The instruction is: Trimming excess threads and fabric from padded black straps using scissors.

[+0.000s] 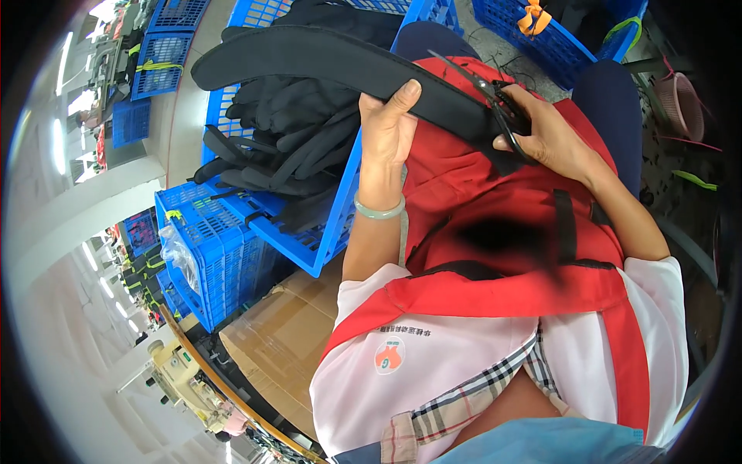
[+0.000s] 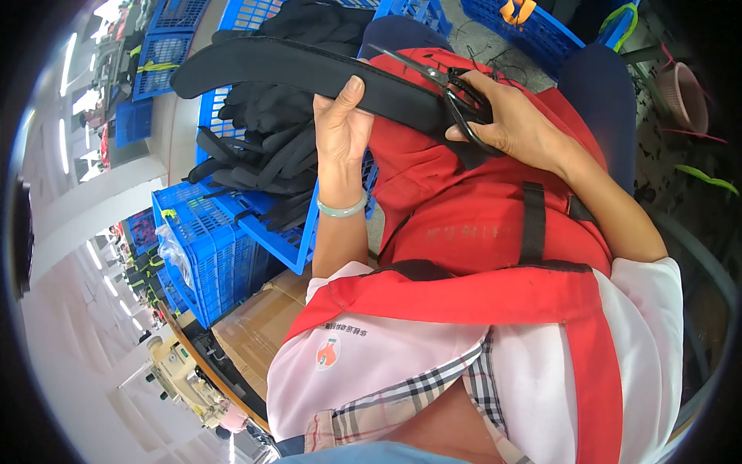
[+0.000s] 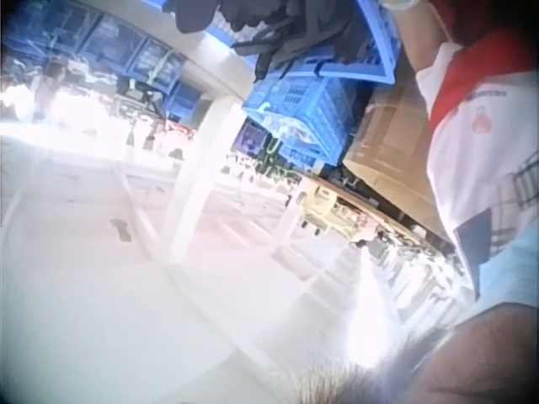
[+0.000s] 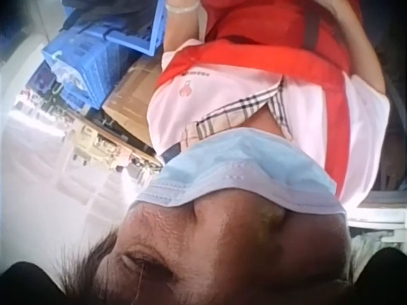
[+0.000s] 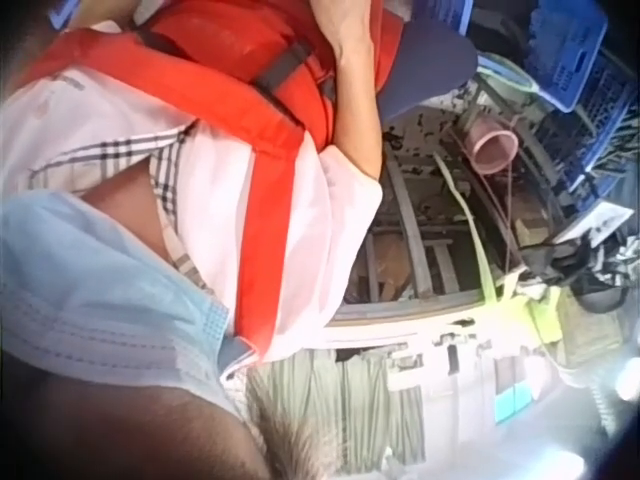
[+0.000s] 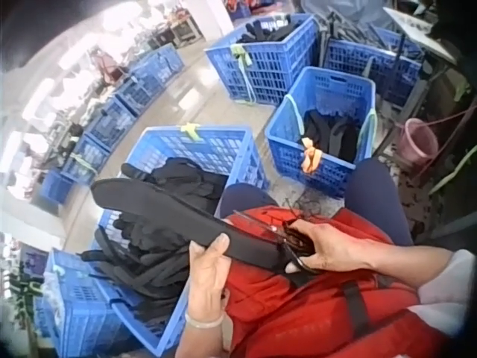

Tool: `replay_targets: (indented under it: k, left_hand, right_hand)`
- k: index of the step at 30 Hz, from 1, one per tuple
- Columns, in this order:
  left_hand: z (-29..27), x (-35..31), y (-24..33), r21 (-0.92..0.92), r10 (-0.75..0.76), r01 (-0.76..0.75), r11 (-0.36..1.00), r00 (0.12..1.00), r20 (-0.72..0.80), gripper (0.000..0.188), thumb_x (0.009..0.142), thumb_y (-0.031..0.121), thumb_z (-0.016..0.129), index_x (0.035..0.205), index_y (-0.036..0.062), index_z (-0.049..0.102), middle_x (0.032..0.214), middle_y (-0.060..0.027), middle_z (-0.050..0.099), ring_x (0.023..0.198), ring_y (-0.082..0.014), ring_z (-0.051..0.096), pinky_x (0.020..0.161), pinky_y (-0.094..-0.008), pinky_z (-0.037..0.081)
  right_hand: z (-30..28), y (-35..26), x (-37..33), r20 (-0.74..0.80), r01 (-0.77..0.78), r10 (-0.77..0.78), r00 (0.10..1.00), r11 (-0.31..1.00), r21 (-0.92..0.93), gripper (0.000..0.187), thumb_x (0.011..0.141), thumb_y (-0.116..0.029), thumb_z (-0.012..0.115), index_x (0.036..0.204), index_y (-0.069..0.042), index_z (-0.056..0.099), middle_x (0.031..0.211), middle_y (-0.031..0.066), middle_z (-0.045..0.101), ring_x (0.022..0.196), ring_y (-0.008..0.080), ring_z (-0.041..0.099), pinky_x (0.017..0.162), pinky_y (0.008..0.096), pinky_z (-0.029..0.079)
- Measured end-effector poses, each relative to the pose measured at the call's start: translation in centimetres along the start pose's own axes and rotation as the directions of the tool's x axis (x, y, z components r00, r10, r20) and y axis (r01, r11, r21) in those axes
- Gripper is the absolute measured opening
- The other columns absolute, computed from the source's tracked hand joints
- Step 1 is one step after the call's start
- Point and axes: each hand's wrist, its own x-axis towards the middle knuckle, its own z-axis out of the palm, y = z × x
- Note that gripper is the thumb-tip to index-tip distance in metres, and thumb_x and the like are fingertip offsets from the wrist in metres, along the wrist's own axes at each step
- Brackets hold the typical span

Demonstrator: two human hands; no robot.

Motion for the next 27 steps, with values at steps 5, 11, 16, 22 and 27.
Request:
replay_targets:
  k: [5, 11, 16, 22, 27]
  left_hand:
    - [1.3, 0.0, 0.1, -0.014, -0.024, 0.023, 1.0, 0.998, -0.056, 0.025, 0.079, -0.003, 0.073, 0.1, 0.0024, 0.061, 0.092, -0.0043, 0.065, 0.086, -0.0157, 0.063, 0.085, -0.0308, 0.051]
    - [0.7, -0.2, 0.1, -0.062, -0.052, 0.05, 0.997, 0.998, -0.034, 0.025, 0.08, -0.004, 0.073, 0.101, 0.0029, 0.061, 0.092, -0.0048, 0.065, 0.087, -0.0162, 0.063, 0.085, -0.032, 0.051]
    - [0.9, -0.4, -0.2, -0.052, -0.042, 0.042, 0.998, 0.999, -0.011, 0.026, 0.081, -0.004, 0.072, 0.103, 0.003, 0.059, 0.094, -0.0051, 0.064, 0.089, -0.017, 0.063, 0.085, -0.0323, 0.051]
    - [0.9, -0.4, -0.5, -0.077, -0.033, 0.032, 0.997, 0.999, -0.004, 0.028, 0.081, -0.005, 0.071, 0.104, 0.0034, 0.058, 0.097, -0.0056, 0.063, 0.092, -0.0174, 0.062, 0.086, -0.0328, 0.051]
    - [0.8, -0.5, -0.8, -0.064, -0.016, 0.017, 0.998, 1.0, 0.012, 0.028, 0.082, -0.005, 0.07, 0.106, 0.0031, 0.058, 0.099, -0.0056, 0.063, 0.093, -0.0175, 0.062, 0.088, -0.033, 0.051]
  right_hand:
    - [0.3, 0.6, 0.2, -0.016, 0.052, -0.054, 0.998, 0.992, -0.114, 0.076, 0.074, -0.047, 0.078, 0.124, 0.002, 0.05, 0.078, 0.0138, 0.055, 0.073, 0.0244, 0.055, 0.069, 0.0353, 0.043]
    - [0.7, -0.1, 0.6, -0.003, 0.076, -0.077, 0.997, 0.983, -0.167, 0.073, 0.074, -0.048, 0.077, 0.119, 0.003, 0.052, 0.071, 0.0175, 0.052, 0.068, 0.0279, 0.055, 0.065, 0.0384, 0.042]
    - [1.0, -0.5, 0.8, -0.012, 0.074, -0.076, 0.997, 0.987, -0.139, 0.064, 0.075, -0.046, 0.077, 0.11, 0.003, 0.054, 0.067, 0.0184, 0.052, 0.062, 0.0308, 0.055, 0.06, 0.0393, 0.041]
    - [1.0, -0.1, 1.3, -0.031, 0.115, -0.122, 0.992, 0.98, -0.159, 0.059, 0.076, -0.045, 0.076, 0.105, 0.003, 0.055, 0.063, 0.017, 0.048, 0.056, 0.0275, 0.047, 0.056, 0.0375, 0.039]
    - [1.0, 0.4, 1.3, -0.013, 0.047, -0.048, 0.999, 0.995, -0.089, 0.057, 0.076, -0.044, 0.076, 0.103, 0.002, 0.056, 0.065, 0.0169, 0.049, 0.057, 0.0269, 0.046, 0.057, 0.0368, 0.04]
